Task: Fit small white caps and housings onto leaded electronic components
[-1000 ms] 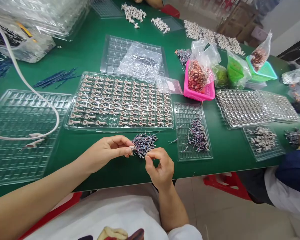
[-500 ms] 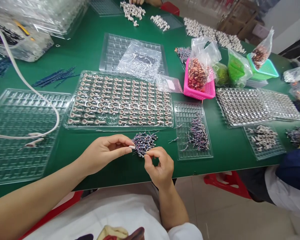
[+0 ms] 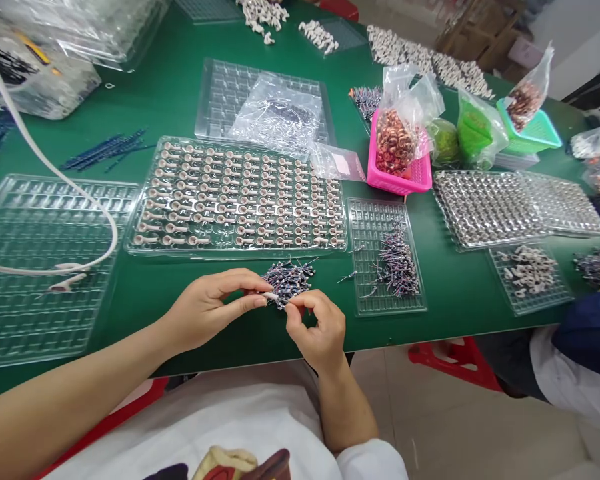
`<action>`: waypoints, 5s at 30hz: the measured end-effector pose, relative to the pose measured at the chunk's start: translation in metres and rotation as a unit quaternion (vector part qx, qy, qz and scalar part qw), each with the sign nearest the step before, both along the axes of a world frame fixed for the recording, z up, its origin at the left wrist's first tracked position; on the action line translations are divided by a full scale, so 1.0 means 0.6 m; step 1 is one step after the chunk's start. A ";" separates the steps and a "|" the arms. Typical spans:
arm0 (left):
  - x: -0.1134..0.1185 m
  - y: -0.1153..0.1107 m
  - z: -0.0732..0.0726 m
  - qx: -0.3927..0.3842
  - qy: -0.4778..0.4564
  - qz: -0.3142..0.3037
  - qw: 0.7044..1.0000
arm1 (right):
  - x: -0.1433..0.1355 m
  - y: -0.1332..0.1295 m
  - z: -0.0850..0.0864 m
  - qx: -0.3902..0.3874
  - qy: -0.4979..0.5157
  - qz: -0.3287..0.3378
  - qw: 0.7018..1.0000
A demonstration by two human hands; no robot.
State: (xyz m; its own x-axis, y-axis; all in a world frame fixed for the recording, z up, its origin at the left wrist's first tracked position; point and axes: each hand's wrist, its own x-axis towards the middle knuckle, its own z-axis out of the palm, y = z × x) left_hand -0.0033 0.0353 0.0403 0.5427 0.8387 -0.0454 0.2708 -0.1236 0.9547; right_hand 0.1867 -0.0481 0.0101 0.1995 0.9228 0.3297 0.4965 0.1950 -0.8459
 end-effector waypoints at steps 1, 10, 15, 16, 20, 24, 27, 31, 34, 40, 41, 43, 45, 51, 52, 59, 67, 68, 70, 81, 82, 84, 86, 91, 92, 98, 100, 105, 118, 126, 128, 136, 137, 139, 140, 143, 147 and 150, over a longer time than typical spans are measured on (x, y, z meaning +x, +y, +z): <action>0.000 0.000 0.000 0.002 0.000 -0.001 1.000 | 0.000 0.000 0.000 -0.001 0.000 -0.003 1.000; 0.001 0.000 -0.004 0.018 -0.004 -0.011 1.000 | -0.001 0.002 0.001 -0.001 0.003 0.002 1.000; -0.001 -0.001 -0.009 0.051 -0.017 -0.011 0.998 | -0.001 0.003 0.001 -0.002 0.002 0.004 1.000; -0.001 -0.001 -0.010 0.057 -0.017 -0.009 0.998 | -0.001 0.003 0.001 -0.001 0.003 0.007 1.000; 0.001 -0.004 -0.013 0.082 -0.022 -0.017 0.996 | -0.002 0.004 0.000 0.007 0.000 0.018 1.000; 0.002 -0.005 -0.017 0.112 -0.022 -0.019 0.993 | -0.003 0.007 0.000 0.025 -0.019 0.025 0.999; 0.002 -0.004 -0.022 0.151 -0.025 -0.017 0.988 | -0.004 0.007 -0.002 0.035 -0.036 0.022 0.998; 0.001 -0.005 -0.028 0.188 -0.037 -0.024 0.981 | -0.002 0.006 -0.004 0.031 -0.044 0.044 0.998; 0.002 -0.005 -0.026 0.190 -0.041 -0.023 0.981 | 0.000 0.004 -0.004 0.026 -0.031 0.061 0.997; 0.001 -0.005 -0.021 0.155 -0.074 -0.035 0.984 | 0.001 -0.001 -0.003 0.047 -0.002 0.066 0.997; 0.001 -0.006 -0.021 0.151 -0.077 -0.039 0.985 | 0.001 -0.001 -0.003 0.051 -0.001 0.068 0.996; 0.000 -0.006 -0.023 0.147 -0.080 -0.043 0.985 | 0.001 -0.001 -0.004 0.058 -0.003 0.070 0.996; 0.000 -0.007 -0.025 0.146 -0.085 -0.048 0.984 | 0.001 -0.002 -0.005 0.062 -0.005 0.071 0.996; 0.001 -0.004 -0.021 0.162 -0.091 -0.056 0.981 | 0.002 -0.002 -0.006 0.060 0.000 0.074 0.995; 0.001 -0.004 -0.020 0.164 -0.092 -0.057 0.980 | 0.002 -0.002 -0.006 0.060 0.000 0.075 0.995; 0.001 -0.004 -0.013 0.173 -0.096 -0.063 0.978 | 0.001 -0.005 -0.004 0.069 0.009 0.081 0.994; 0.002 -0.005 -0.011 0.181 -0.106 -0.060 0.976 | 0.002 -0.005 -0.009 0.096 0.009 0.082 0.992; 0.002 -0.005 -0.012 0.181 -0.106 -0.059 0.976 | 0.002 -0.005 -0.009 0.098 0.008 0.082 0.992; 0.002 -0.006 -0.012 0.182 -0.104 -0.060 0.976 | 0.002 -0.005 -0.009 0.101 0.008 0.083 0.991; 0.002 -0.006 -0.013 0.185 -0.098 -0.053 0.976 | 0.001 -0.002 -0.007 0.117 -0.030 0.081 0.989; 0.003 -0.006 -0.013 0.179 -0.098 -0.051 0.977 | 0.000 -0.002 -0.006 0.113 -0.026 0.080 0.990; 0.003 -0.008 -0.013 0.166 -0.095 -0.046 0.980 | -0.002 -0.003 -0.004 0.093 -0.014 0.068 0.993; 0.002 -0.010 -0.012 0.159 -0.078 -0.037 0.983 | -0.004 -0.004 -0.002 0.063 -0.003 0.041 0.997; 0.003 -0.015 -0.014 0.202 -0.015 -0.015 0.979 | -0.004 -0.006 -0.007 0.010 0.019 -0.019 1.000; 0.004 -0.016 -0.015 0.217 -0.012 -0.010 0.976 | -0.004 -0.006 -0.008 0.007 0.020 -0.022 1.000; 0.009 -0.019 -0.020 0.302 -0.002 0.009 0.953 | -0.006 -0.004 -0.008 0.009 0.013 -0.014 1.000; 0.009 -0.020 -0.024 0.315 0.010 0.011 0.949 | -0.007 -0.003 -0.007 0.013 0.013 -0.010 1.000; 0.009 -0.022 -0.026 0.321 0.049 -0.001 0.946 | -0.009 -0.001 -0.006 0.006 0.002 -0.019 1.000; 0.006 -0.018 -0.005 0.137 0.017 -0.054 0.989 | -0.003 -0.003 -0.008 -0.069 0.080 -0.026 0.994; 0.005 -0.020 -0.004 0.128 0.006 -0.051 0.991 | -0.005 -0.002 -0.001 -0.064 0.078 -0.019 0.995; 0.005 -0.019 -0.003 0.130 0.004 -0.048 0.990 | -0.004 -0.002 -0.002 -0.060 0.077 -0.020 0.995; 0.002 -0.014 0.012 0.034 0.018 -0.026 0.999 | -0.002 -0.004 -0.005 -0.037 0.092 -0.017 0.995; 0.002 -0.013 0.012 0.004 0.007 -0.031 0.999 | -0.002 -0.004 -0.005 -0.031 0.091 -0.010 0.995; 0.002 -0.013 0.009 -0.067 -0.023 -0.046 0.996 | -0.001 -0.005 -0.005 -0.020 0.088 0.010 0.996; 0.003 -0.013 0.008 -0.103 -0.040 -0.056 0.992 | -0.001 -0.005 -0.004 -0.016 0.086 0.021 0.996; 0.004 -0.013 0.005 -0.200 -0.082 -0.080 0.973 | 0.000 -0.004 -0.004 -0.009 0.080 0.042 0.996; 0.007 -0.011 0.007 -0.265 -0.101 -0.086 0.955 | -0.001 -0.003 -0.004 0.007 0.076 0.056 0.996; 0.007 -0.011 0.005 -0.273 -0.093 -0.088 0.954 | -0.003 -0.003 -0.003 0.028 0.064 0.071 0.995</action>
State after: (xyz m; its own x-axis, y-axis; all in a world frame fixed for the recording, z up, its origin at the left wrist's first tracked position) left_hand 0.0011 0.0284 0.0433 0.7142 0.6128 -0.3382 0.1118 0.3771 0.9194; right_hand 0.1850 -0.0496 0.0081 0.1127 0.9255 0.3616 0.3502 0.3035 -0.8861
